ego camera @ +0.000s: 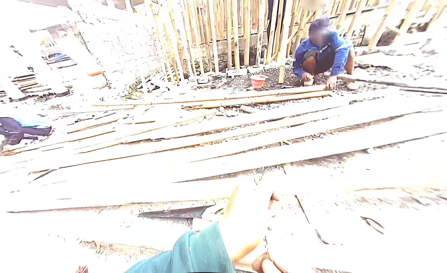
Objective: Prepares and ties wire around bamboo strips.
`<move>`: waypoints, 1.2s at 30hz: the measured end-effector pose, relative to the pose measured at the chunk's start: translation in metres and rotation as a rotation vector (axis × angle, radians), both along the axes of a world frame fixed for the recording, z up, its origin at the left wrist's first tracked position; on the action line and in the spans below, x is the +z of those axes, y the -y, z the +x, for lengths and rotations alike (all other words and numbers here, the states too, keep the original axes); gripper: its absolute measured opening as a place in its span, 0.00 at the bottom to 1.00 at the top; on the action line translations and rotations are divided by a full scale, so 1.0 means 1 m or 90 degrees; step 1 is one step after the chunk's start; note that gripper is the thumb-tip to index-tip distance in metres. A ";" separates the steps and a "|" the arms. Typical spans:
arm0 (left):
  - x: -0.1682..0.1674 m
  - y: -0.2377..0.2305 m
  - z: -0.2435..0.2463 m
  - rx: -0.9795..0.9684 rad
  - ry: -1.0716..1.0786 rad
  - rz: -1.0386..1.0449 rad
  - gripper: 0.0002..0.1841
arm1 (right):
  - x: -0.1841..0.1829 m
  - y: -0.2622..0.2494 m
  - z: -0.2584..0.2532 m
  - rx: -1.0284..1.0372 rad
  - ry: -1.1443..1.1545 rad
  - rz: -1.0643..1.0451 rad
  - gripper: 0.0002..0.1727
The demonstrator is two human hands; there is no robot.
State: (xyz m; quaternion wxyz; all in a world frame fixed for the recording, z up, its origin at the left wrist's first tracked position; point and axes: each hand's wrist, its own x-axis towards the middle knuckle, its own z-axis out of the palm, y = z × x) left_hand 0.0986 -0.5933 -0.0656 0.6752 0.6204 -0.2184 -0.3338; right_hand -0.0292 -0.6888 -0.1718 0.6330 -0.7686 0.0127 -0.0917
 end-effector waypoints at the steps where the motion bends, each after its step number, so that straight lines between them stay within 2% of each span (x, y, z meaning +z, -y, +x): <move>1: -0.007 -0.005 0.000 0.006 0.008 0.012 0.21 | 0.012 0.012 0.000 -0.014 0.015 -0.080 0.16; 3: -0.020 -0.019 -0.001 -0.022 0.074 0.035 0.19 | 0.042 0.039 -0.001 -0.087 0.102 -0.197 0.17; 5: -0.026 -0.026 -0.006 -0.068 0.188 0.045 0.17 | 0.075 0.054 0.000 -0.115 0.255 -0.311 0.18; 8: -0.018 -0.028 -0.020 -0.073 0.355 0.067 0.17 | 0.112 0.042 0.016 -0.097 0.424 -0.531 0.21; 10: -0.016 -0.032 -0.026 -0.071 0.409 0.062 0.17 | 0.120 0.031 0.029 -0.129 0.466 -0.607 0.19; 12: -0.015 -0.035 -0.024 -0.085 0.406 0.068 0.18 | 0.121 0.028 0.039 -0.170 0.438 -0.566 0.18; 17: -0.014 -0.044 -0.024 -0.135 0.432 0.018 0.18 | 0.123 0.035 0.039 -0.010 0.174 -0.282 0.21; 21: -0.007 -0.051 -0.023 -0.139 0.481 -0.035 0.17 | 0.122 0.036 0.033 0.070 0.198 -0.106 0.20; 23: -0.005 -0.053 -0.022 -0.156 0.509 -0.022 0.17 | 0.125 0.037 0.025 0.102 0.224 -0.119 0.20; 26: -0.002 -0.053 -0.025 -0.222 0.487 0.038 0.19 | 0.128 0.025 0.016 0.132 0.267 -0.219 0.20; 29: -0.006 -0.052 -0.019 -0.243 0.430 0.014 0.18 | 0.129 0.021 0.011 0.091 0.251 -0.284 0.19; 32: -0.006 -0.054 -0.016 -0.220 0.452 -0.039 0.16 | 0.118 0.029 0.010 0.080 0.212 -0.211 0.19; 34: -0.003 -0.056 -0.018 -0.207 0.499 -0.036 0.17 | 0.110 0.027 0.009 0.090 0.236 -0.142 0.20; 36: -0.002 -0.055 -0.019 -0.214 0.490 -0.026 0.17 | 0.107 0.023 0.006 0.084 0.255 -0.122 0.20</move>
